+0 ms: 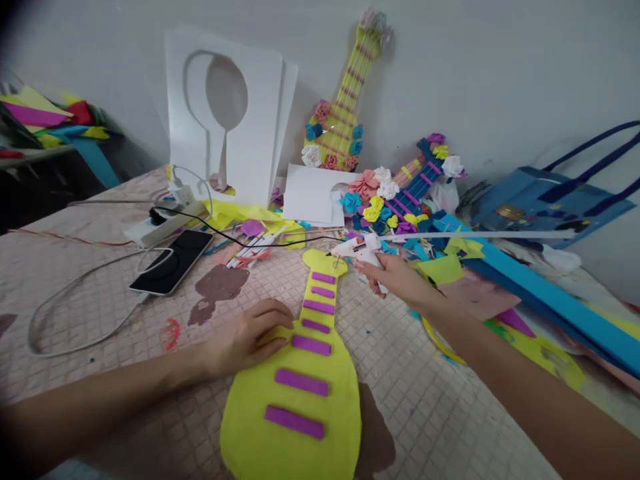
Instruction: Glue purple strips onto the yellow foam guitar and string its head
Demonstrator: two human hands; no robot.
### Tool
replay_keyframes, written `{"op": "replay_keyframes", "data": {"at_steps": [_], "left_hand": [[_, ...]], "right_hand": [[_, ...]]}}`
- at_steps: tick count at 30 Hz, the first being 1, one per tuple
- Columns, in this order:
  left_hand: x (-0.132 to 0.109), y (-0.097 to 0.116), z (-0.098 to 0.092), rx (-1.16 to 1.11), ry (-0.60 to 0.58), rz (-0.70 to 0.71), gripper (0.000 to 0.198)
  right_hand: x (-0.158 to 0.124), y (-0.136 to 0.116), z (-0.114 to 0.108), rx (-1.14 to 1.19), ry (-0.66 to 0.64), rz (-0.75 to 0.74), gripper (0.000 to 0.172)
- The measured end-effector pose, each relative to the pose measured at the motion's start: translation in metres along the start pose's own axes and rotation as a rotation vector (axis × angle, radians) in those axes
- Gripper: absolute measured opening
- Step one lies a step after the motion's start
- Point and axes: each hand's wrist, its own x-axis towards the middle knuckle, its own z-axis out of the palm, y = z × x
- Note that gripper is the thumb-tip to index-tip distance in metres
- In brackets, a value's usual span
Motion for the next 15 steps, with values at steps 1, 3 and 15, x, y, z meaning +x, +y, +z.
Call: {"op": "replay_keyframes", "data": {"at_steps": [1, 3, 15], "left_hand": [[-0.001, 0.0, 0.001, 0.013, -0.01, 0.025, 0.016], [-0.002, -0.001, 0.003, 0.033, -0.034, 0.054, 0.015], [-0.006, 0.001, 0.0, 0.028, -0.097, 0.054, 0.014]], "right_hand": [[0.002, -0.003, 0.0, -0.01, -0.01, 0.019, 0.044], [0.006, -0.008, 0.002, -0.031, -0.019, 0.044, 0.043], [0.02, -0.018, 0.01, -0.375, -0.061, -0.021, 0.03]]}}
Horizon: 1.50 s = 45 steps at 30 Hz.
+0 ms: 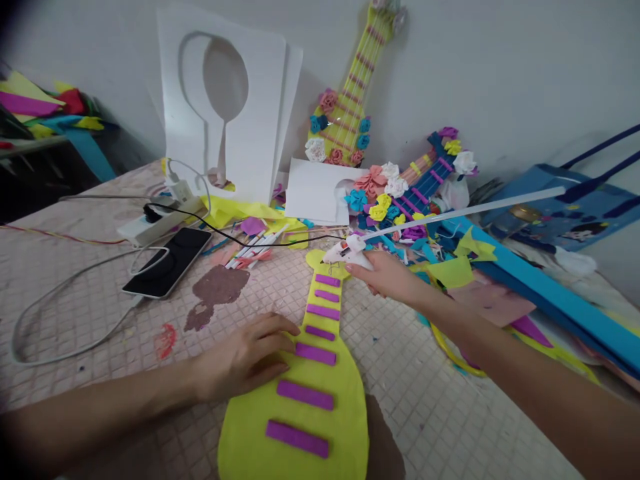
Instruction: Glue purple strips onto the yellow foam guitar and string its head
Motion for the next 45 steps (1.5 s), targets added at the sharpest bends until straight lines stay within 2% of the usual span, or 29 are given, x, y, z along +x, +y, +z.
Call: {"op": "replay_keyframes", "data": {"at_steps": [4, 9, 21, 30, 36, 45], "left_hand": [[0.0, -0.002, 0.001, -0.005, 0.0, -0.019, 0.015], [0.0, -0.003, 0.002, -0.002, -0.009, -0.029, 0.014], [0.0, -0.004, 0.003, -0.008, -0.01, -0.034, 0.015], [0.0, -0.003, 0.002, 0.004, -0.014, -0.03, 0.016], [0.001, -0.002, 0.002, -0.012, -0.016, -0.043, 0.009], [0.0, -0.004, 0.004, 0.002, -0.013, -0.028, 0.009]], "right_hand": [[0.004, 0.002, 0.0, -0.039, 0.001, -0.03, 0.032], [0.006, -0.001, -0.003, -0.065, 0.004, 0.02, 0.032], [0.008, -0.005, -0.007, -0.082, -0.008, -0.071, 0.031], [0.01, -0.007, -0.007, -0.096, -0.01, -0.058, 0.029], [0.012, -0.009, -0.006, -0.084, -0.003, -0.016, 0.026], [0.008, -0.019, -0.009, -0.187, -0.059, 0.026, 0.032]]}}
